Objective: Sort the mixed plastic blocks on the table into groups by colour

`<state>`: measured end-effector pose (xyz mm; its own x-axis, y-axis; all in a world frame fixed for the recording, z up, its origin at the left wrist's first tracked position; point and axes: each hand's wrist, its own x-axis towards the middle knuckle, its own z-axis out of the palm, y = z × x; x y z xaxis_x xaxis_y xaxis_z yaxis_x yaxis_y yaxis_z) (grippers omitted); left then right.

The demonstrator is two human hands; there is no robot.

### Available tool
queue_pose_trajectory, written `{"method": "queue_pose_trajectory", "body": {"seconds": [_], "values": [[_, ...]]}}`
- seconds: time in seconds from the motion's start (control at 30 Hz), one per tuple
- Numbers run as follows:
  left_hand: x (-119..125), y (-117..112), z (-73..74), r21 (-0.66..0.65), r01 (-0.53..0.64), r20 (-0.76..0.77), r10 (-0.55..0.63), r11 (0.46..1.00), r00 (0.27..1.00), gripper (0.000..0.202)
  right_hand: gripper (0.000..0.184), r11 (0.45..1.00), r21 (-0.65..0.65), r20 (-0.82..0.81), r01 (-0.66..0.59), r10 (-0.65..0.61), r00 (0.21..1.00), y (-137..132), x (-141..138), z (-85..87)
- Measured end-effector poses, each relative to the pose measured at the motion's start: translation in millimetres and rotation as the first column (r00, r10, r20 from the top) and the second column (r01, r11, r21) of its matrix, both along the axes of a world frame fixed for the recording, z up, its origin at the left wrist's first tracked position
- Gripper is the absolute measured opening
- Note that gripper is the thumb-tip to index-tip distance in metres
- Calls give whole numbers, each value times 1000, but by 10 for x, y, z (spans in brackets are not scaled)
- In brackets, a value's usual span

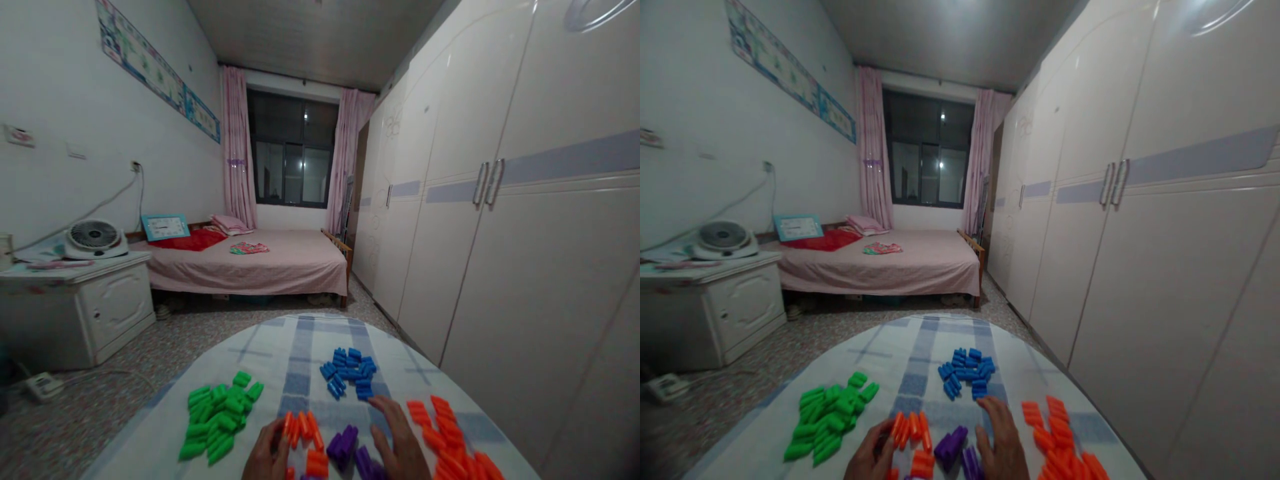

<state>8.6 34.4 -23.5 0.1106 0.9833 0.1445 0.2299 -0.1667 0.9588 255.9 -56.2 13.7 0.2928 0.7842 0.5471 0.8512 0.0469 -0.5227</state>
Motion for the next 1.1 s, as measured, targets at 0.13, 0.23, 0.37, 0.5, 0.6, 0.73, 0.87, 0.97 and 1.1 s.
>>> {"method": "queue_pose_trajectory", "body": {"seconds": [0.13,0.23,0.37,0.5,0.6,0.73,0.87,0.97,1.1], "values": [[-21,-113,151,41,-43,-62,46,998,997,32,33,988,-89,-83,-128,121,989,84,-461,208],[1,-136,174,90,-45,-98,54,995,994,30,32,967,-146,-120,-209,193,974,150,-606,241],[21,-142,175,93,-66,-132,78,993,988,28,31,922,-244,-95,-300,286,954,225,-703,175],[14,-176,222,67,-54,-123,62,996,990,27,32,904,-277,24,-327,347,938,317,-820,168],[0,-188,243,41,-15,-128,20,999,992,29,39,902,-328,99,-279,327,940,419,-940,208],[-13,-161,202,78,-31,-147,42,996,988,31,39,884,-422,174,-201,296,939,511,-1136,238],[-20,-120,143,49,-66,-142,73,997,987,37,32,886,-437,278,-154,296,914,536,-1283,210],[-25,-106,123,47,-50,-151,57,998,987,37,23,904,-418,319,-91,240,917,555,-1325,180],[-27,-93,102,59,-26,-145,34,998,989,36,16,911,-404,311,-83,222,924,601,-1339,124]]}}
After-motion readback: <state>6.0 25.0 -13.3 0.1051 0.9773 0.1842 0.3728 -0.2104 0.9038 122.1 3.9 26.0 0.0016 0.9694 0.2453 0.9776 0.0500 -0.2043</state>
